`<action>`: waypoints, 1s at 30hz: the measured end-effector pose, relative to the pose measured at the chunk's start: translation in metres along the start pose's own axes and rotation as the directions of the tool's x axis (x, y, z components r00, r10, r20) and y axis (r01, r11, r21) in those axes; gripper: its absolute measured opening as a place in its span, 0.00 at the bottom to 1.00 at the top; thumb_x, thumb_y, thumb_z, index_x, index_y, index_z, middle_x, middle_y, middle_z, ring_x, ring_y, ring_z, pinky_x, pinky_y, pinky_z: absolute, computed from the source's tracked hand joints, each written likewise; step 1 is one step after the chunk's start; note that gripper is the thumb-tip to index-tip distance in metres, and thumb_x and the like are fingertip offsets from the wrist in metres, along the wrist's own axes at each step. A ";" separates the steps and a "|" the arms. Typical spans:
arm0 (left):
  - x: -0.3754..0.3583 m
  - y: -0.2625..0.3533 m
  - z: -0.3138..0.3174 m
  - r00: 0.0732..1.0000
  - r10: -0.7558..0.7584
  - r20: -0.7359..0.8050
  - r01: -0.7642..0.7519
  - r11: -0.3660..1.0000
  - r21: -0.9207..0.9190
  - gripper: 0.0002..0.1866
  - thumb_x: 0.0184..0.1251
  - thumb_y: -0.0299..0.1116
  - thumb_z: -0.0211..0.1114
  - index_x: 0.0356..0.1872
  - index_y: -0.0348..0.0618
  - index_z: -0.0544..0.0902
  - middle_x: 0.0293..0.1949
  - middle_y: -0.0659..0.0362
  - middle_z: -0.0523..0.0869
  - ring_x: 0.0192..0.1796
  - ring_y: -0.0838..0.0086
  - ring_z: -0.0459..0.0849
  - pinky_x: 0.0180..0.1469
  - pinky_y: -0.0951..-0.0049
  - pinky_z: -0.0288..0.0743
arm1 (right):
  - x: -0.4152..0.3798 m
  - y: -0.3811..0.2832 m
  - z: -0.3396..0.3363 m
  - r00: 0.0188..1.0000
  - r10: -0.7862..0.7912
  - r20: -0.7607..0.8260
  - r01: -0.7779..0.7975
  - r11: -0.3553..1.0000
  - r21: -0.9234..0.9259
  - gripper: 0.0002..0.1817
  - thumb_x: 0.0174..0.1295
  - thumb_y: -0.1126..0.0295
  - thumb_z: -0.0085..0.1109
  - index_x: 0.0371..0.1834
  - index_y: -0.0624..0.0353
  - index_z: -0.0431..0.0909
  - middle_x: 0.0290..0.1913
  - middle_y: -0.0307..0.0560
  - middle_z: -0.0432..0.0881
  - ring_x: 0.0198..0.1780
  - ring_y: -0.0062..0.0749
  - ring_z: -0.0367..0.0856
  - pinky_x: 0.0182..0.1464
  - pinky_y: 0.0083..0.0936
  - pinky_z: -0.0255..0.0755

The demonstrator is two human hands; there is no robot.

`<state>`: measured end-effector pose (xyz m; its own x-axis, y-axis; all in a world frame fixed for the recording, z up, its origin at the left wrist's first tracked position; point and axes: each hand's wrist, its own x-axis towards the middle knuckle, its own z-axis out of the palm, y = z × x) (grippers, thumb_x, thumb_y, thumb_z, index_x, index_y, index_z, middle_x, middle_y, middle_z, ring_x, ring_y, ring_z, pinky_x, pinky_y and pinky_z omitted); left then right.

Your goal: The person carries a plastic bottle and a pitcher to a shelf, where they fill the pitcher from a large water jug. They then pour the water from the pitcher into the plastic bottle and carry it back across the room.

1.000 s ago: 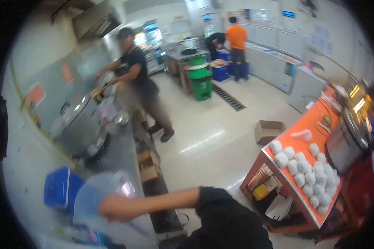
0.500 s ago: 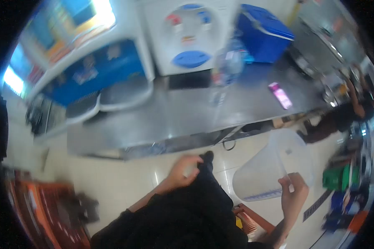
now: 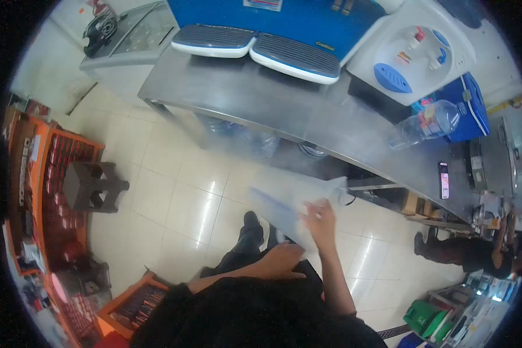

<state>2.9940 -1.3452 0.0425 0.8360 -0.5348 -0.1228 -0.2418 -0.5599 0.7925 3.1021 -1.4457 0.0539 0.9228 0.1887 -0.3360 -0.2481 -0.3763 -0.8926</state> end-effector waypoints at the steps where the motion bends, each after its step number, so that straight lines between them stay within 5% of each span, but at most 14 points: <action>1: -0.008 -0.012 0.005 1.000 -0.006 -0.014 0.006 1.000 -0.008 0.31 0.49 0.51 0.58 0.45 0.32 0.67 0.44 0.44 0.72 0.48 0.54 0.71 0.50 0.63 0.64 | 0.009 -0.003 0.021 0.985 0.140 0.103 -0.156 0.971 0.178 0.10 0.57 0.71 0.45 0.39 0.63 0.60 0.42 0.53 0.74 0.33 0.34 0.78 0.24 0.17 0.71; 4: -0.038 -0.038 0.009 0.967 -0.212 -0.139 0.202 0.976 -0.086 0.29 0.42 0.49 0.64 0.34 0.31 0.68 0.32 0.46 0.74 0.38 0.55 0.74 0.42 0.63 0.67 | 0.046 0.023 0.079 0.931 0.211 0.297 -0.244 0.966 0.081 0.15 0.55 0.71 0.46 0.43 0.62 0.56 0.43 0.53 0.73 0.34 0.37 0.78 0.27 0.21 0.73; 7: -0.069 -0.050 0.006 0.790 -0.565 -0.239 0.445 0.796 -0.410 0.28 0.38 0.44 0.68 0.35 0.34 0.66 0.29 0.49 0.74 0.35 0.55 0.75 0.38 0.62 0.67 | 0.070 0.016 0.137 0.855 0.356 0.378 -0.427 0.896 0.121 0.15 0.54 0.71 0.48 0.42 0.62 0.58 0.38 0.51 0.72 0.34 0.38 0.78 0.28 0.23 0.74; 11: -0.093 -0.077 0.029 0.541 -0.491 -0.682 0.625 0.778 -0.064 0.25 0.37 0.36 0.68 0.34 0.35 0.65 0.24 0.50 0.74 0.28 0.56 0.75 0.34 0.65 0.64 | 0.078 0.012 0.212 0.789 0.392 0.474 -0.483 0.872 0.083 0.13 0.53 0.70 0.50 0.40 0.62 0.63 0.37 0.50 0.71 0.34 0.36 0.78 0.29 0.21 0.74; 12: -0.098 -0.089 0.031 0.528 -0.497 -0.688 0.629 0.774 -0.076 0.25 0.37 0.36 0.68 0.34 0.35 0.65 0.24 0.50 0.74 0.28 0.56 0.75 0.34 0.65 0.64 | 0.083 0.013 0.223 0.732 0.398 0.553 -0.509 0.859 0.055 0.12 0.53 0.70 0.49 0.39 0.62 0.65 0.38 0.49 0.72 0.34 0.35 0.78 0.28 0.21 0.74; 13: -0.102 -0.107 0.033 0.348 -0.581 -0.736 0.637 0.722 -0.269 0.24 0.37 0.34 0.69 0.33 0.36 0.65 0.21 0.51 0.74 0.25 0.57 0.75 0.31 0.65 0.64 | 0.083 0.002 0.225 0.730 0.393 0.560 -0.500 0.865 0.045 0.12 0.53 0.70 0.49 0.39 0.62 0.65 0.38 0.49 0.72 0.34 0.35 0.78 0.28 0.21 0.74; 14: -0.111 -0.121 0.035 0.163 -0.658 -0.735 0.603 0.656 -0.453 0.22 0.37 0.32 0.69 0.32 0.37 0.65 0.19 0.52 0.74 0.22 0.58 0.74 0.28 0.66 0.64 | 0.078 -0.008 0.224 0.676 0.302 0.673 -0.448 0.893 0.050 0.11 0.54 0.70 0.49 0.40 0.61 0.66 0.39 0.48 0.72 0.33 0.32 0.78 0.28 0.20 0.73; 15: -0.120 -0.134 0.027 0.151 -0.655 -0.740 0.601 0.655 -0.458 0.22 0.37 0.32 0.69 0.32 0.37 0.65 0.19 0.52 0.74 0.22 0.58 0.74 0.28 0.66 0.64 | 0.080 -0.014 0.225 0.602 0.203 0.772 -0.393 0.917 0.066 0.11 0.54 0.70 0.49 0.40 0.60 0.67 0.40 0.46 0.73 0.32 0.29 0.78 0.27 0.19 0.73; 20: -0.156 -0.253 0.044 -0.109 -0.715 -0.690 0.397 0.606 -0.690 0.22 0.39 0.29 0.70 0.29 0.43 0.62 0.09 0.59 0.66 0.12 0.74 0.63 0.15 0.75 0.56 | 0.228 0.090 0.196 0.883 -0.324 0.341 0.406 0.891 -0.205 0.16 0.48 0.69 0.57 0.40 0.61 0.68 0.46 0.48 0.70 0.40 0.27 0.75 0.35 0.22 0.70; 21: -0.158 -0.276 0.051 -0.118 -0.715 -0.689 0.389 0.605 -0.695 0.22 0.39 0.29 0.70 0.29 0.43 0.62 0.09 0.59 0.66 0.12 0.74 0.63 0.15 0.75 0.56 | 0.258 0.111 0.192 0.883 -0.434 0.179 0.467 0.851 -0.241 0.22 0.44 0.67 0.61 0.42 0.64 0.67 0.47 0.50 0.68 0.43 0.29 0.73 0.37 0.23 0.69; 23: -0.157 -0.325 0.071 -0.216 -0.734 -0.644 0.394 0.539 -0.745 0.21 0.43 0.30 0.68 0.30 0.43 0.61 0.10 0.59 0.66 0.13 0.77 0.62 0.16 0.77 0.56 | 0.310 0.127 0.193 0.951 -0.264 0.163 0.310 0.820 -0.480 0.38 0.34 0.62 0.69 0.48 0.68 0.61 0.49 0.55 0.66 0.50 0.37 0.68 0.45 0.26 0.66; 26: -0.151 -0.403 0.104 -0.274 -0.715 -0.643 0.370 0.539 -0.757 0.20 0.46 0.30 0.66 0.31 0.42 0.61 0.11 0.60 0.68 0.14 0.78 0.63 0.17 0.78 0.56 | 0.356 0.139 0.213 0.853 -0.412 0.320 0.520 0.719 -0.461 0.48 0.29 0.57 0.71 0.53 0.70 0.55 0.51 0.58 0.64 0.56 0.41 0.60 0.54 0.29 0.58; 28: -0.150 -0.455 0.129 -0.260 -0.701 -0.664 0.343 0.576 -0.742 0.19 0.49 0.30 0.64 0.32 0.42 0.60 0.12 0.60 0.69 0.15 0.80 0.63 0.18 0.79 0.56 | 0.365 0.128 0.230 0.911 -0.231 0.342 0.363 0.843 -0.398 0.47 0.30 0.58 0.71 0.54 0.66 0.54 0.53 0.56 0.63 0.58 0.41 0.57 0.59 0.29 0.50; 30: -0.155 -0.510 0.150 -0.237 -0.750 -0.618 0.293 0.551 -0.781 0.18 0.50 0.30 0.63 0.33 0.42 0.60 0.14 0.61 0.70 0.17 0.81 0.63 0.19 0.80 0.57 | 0.397 0.157 0.250 0.698 -0.649 0.302 0.715 0.652 -0.252 0.42 0.33 0.66 0.70 0.54 0.61 0.56 0.52 0.51 0.66 0.55 0.36 0.61 0.57 0.28 0.53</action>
<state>2.9138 -1.0717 -0.4317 0.2875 0.9376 -0.1957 0.4967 0.0287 0.8674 3.3558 -1.2037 -0.2948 0.7162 0.6500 0.2541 0.5727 -0.3392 -0.7463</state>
